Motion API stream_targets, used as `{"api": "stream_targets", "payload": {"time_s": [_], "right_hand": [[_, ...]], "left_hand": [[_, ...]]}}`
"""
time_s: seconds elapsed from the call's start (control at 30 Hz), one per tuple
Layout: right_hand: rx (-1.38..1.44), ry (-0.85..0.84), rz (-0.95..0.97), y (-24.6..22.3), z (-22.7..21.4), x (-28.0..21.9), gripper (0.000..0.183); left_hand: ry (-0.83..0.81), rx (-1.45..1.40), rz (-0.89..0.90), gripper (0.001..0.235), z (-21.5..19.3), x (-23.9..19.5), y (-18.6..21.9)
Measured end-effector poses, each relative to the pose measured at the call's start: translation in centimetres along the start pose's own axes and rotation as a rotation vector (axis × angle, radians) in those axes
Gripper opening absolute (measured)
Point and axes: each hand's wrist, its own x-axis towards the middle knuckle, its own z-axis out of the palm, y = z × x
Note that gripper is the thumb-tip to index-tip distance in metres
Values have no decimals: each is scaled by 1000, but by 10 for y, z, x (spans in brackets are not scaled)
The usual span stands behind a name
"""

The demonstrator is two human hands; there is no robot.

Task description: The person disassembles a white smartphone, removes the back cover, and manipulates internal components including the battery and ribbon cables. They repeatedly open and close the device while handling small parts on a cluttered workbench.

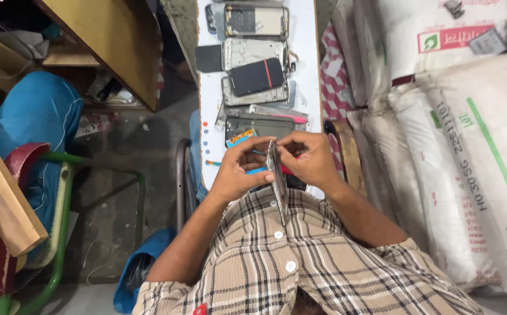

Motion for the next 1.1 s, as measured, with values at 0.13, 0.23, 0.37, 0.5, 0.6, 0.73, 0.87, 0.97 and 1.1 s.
{"api": "stream_targets", "payload": {"time_s": [0.13, 0.23, 0.37, 0.5, 0.6, 0.73, 0.87, 0.97, 1.1], "right_hand": [[6, -8, -13, 5, -3, 2, 5], [35, -18, 19, 8, -5, 3, 5], [86, -36, 47, 12, -7, 2, 5], [122, -46, 60, 16, -5, 6, 5], [102, -43, 90, 20, -7, 2, 3], [116, -41, 95, 22, -4, 2, 5], [154, -2, 109, 24, -3, 0, 6], [144, 10, 85, 29, -3, -4, 6], [312, -10, 161, 33, 2, -8, 7]], "left_hand": [[4, 7, -9, 78, -2, 4, -1], [-14, -2, 11, 77, -1, 5, 0], [-18, -24, -3, 77, 2, 5, 2], [-38, -63, 2, 77, -1, 8, 6], [-30, 42, 54, 79, 1, 7, 1], [-55, 34, 80, 80, 1, 4, 5], [-53, 65, 79, 82, 4, 7, 9], [-64, 44, 89, 82, 6, 5, 9], [-43, 60, 65, 81, 3, 1, 8]]}}
